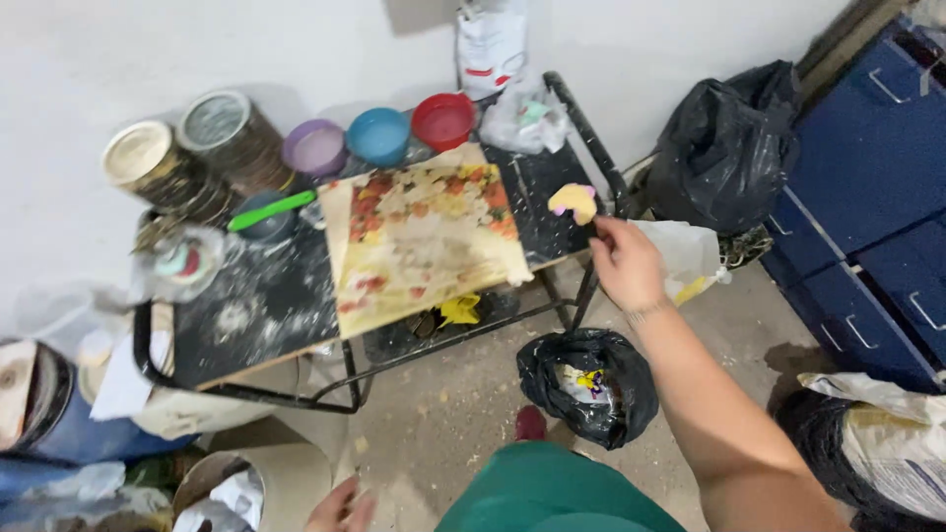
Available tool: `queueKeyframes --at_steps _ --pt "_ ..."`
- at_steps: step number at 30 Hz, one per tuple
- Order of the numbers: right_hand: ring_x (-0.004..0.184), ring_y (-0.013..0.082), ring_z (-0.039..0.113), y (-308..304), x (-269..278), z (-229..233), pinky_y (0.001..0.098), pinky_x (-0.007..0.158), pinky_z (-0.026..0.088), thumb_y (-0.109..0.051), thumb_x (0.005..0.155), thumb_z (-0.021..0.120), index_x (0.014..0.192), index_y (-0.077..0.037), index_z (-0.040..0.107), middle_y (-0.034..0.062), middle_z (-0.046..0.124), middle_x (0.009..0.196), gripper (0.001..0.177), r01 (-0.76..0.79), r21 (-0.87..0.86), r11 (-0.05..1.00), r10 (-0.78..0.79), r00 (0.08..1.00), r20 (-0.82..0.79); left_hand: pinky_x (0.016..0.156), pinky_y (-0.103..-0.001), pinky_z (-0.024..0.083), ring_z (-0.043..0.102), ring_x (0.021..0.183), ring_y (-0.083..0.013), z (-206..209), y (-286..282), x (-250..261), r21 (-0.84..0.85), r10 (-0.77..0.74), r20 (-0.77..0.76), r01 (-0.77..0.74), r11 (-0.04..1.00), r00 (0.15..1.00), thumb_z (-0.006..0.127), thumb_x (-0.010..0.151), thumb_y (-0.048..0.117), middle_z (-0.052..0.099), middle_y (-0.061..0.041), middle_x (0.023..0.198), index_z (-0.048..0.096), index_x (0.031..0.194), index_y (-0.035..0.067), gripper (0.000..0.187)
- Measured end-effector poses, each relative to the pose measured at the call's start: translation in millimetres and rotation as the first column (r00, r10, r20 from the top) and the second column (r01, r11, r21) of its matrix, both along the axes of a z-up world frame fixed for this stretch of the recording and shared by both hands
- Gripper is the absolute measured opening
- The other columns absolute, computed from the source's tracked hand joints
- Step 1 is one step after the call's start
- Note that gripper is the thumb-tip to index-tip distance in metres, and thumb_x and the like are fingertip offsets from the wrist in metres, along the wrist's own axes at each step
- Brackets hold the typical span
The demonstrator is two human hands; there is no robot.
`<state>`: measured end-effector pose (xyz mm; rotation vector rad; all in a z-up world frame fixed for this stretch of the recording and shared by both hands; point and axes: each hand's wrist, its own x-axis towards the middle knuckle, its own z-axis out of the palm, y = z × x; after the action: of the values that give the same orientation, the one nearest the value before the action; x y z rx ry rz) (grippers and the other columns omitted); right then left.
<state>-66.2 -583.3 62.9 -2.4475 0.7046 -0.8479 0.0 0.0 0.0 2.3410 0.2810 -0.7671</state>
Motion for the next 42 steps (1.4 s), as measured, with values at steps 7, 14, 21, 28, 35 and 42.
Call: queueKeyframes --at_steps 7,14,21,28,35,42 --pt "0.137 0.0472 0.042 -87 120 -1 0.0527 0.111 0.042 -0.045 0.086 0.08 0.163 -0.007 0.024 0.0208 0.033 0.163 0.102 -0.008 0.134 0.991 0.089 0.782 -0.617 0.085 -0.026 0.06 0.075 0.114 -0.0033 109 -192 37 0.121 -0.526 0.057 0.517 0.847 0.849 0.066 0.083 0.06 0.077 0.021 0.129 0.071 0.13 0.04 0.052" --pt "0.116 0.0348 0.06 -48 102 48 0.0511 0.105 0.05 -0.015 0.077 0.087 0.132 -0.006 0.061 0.0175 0.064 0.125 0.062 -0.173 0.17 0.97 0.221 0.92 -0.323 0.102 -0.026 0.055 0.075 0.118 -0.0075 128 -295 84 -0.295 -0.622 0.054 0.608 0.737 0.781 0.067 0.091 0.044 0.079 0.006 0.131 0.071 0.133 0.025 0.046" --pt "0.096 0.0347 0.071 34 53 64 0.0477 0.086 0.058 -0.029 0.085 0.085 0.135 0.001 0.063 0.0117 0.073 0.111 0.062 -0.49 -0.016 0.872 0.48 0.846 0.232 0.066 -0.024 0.066 0.072 0.089 -0.0131 96 -401 120 -0.948 -0.453 -0.063 0.089 0.306 0.889 0.093 0.073 0.006 0.07 -0.009 0.117 0.059 0.142 -0.002 0.078" --pt "0.077 0.0261 0.071 46 19 80 0.0388 0.079 0.057 -0.024 0.07 0.097 0.099 -0.001 0.079 0.0076 0.07 0.086 0.042 -0.217 0.374 0.902 0.056 0.917 0.396 0.068 -0.022 0.057 0.065 0.082 -0.0105 107 -427 138 -0.903 -0.727 0.112 0.374 0.21 0.678 0.098 0.068 0.01 0.074 -0.006 0.088 0.076 0.115 0.002 0.053" --pt "0.071 0.0201 0.068 93 6 63 0.0358 0.071 0.055 -0.008 0.079 0.089 0.088 -0.001 0.08 0.0113 0.074 0.078 0.015 0.078 0.633 0.77 -0.339 0.891 0.303 0.075 -0.042 0.056 0.07 0.086 -0.0322 110 -439 144 -0.662 -0.868 0.369 0.749 0.005 0.333 0.091 0.079 0.028 0.073 -0.016 0.09 0.071 0.113 0.01 0.043" --pt "0.059 0.0136 0.067 133 -10 21 0.0261 0.06 0.058 -0.013 0.092 0.082 0.093 0.0 0.072 0.0061 0.065 0.064 0.016 0.208 0.921 0.328 -0.785 0.602 0.144 0.083 -0.049 0.058 0.073 0.095 -0.046 117 -418 120 -0.669 -0.832 0.521 0.697 -0.258 0.192 0.089 0.076 0.011 0.074 -0.024 0.093 0.07 0.108 0.002 0.039"
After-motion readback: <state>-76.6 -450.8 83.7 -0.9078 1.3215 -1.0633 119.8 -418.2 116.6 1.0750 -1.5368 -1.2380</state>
